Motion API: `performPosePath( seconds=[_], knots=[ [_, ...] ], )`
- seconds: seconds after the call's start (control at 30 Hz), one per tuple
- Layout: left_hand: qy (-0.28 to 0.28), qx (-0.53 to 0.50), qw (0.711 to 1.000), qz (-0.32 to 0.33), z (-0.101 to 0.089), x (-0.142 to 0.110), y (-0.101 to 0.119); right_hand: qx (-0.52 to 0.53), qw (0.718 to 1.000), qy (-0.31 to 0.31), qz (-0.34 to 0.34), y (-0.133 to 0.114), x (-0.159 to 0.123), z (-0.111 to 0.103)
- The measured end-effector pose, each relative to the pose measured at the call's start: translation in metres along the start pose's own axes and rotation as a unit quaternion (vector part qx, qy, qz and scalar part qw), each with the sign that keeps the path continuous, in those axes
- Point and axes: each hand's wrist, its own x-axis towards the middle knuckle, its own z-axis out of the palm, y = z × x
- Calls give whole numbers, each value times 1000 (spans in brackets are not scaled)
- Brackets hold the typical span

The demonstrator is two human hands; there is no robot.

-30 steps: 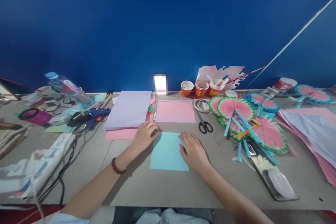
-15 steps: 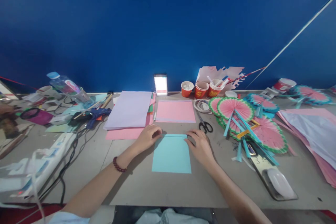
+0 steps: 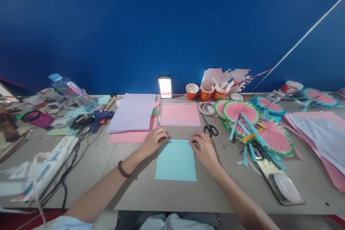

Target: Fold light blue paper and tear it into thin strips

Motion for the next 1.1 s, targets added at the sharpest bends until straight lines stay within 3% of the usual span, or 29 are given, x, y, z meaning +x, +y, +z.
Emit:
performPosePath(
  seconds=[0.23,0.57,0.7,0.87,1.1],
  knots=[
    [-23,24,999,1,3,-1,1,-6,1000,4,-12,2,1,2],
    [-16,44,999,26,4,-2,3,91,996,21,1,-9,3,-3],
    [56,68,995,45,-2,-1,11,94,994,52,1,-16,4,-9],
    [180,146,966,117,-5,-5,20,100,983,129,-77,-22,5,-19],
    [253,146,942,166,-5,-10,24,70,970,205,-114,-26,0,-24]
  ],
)
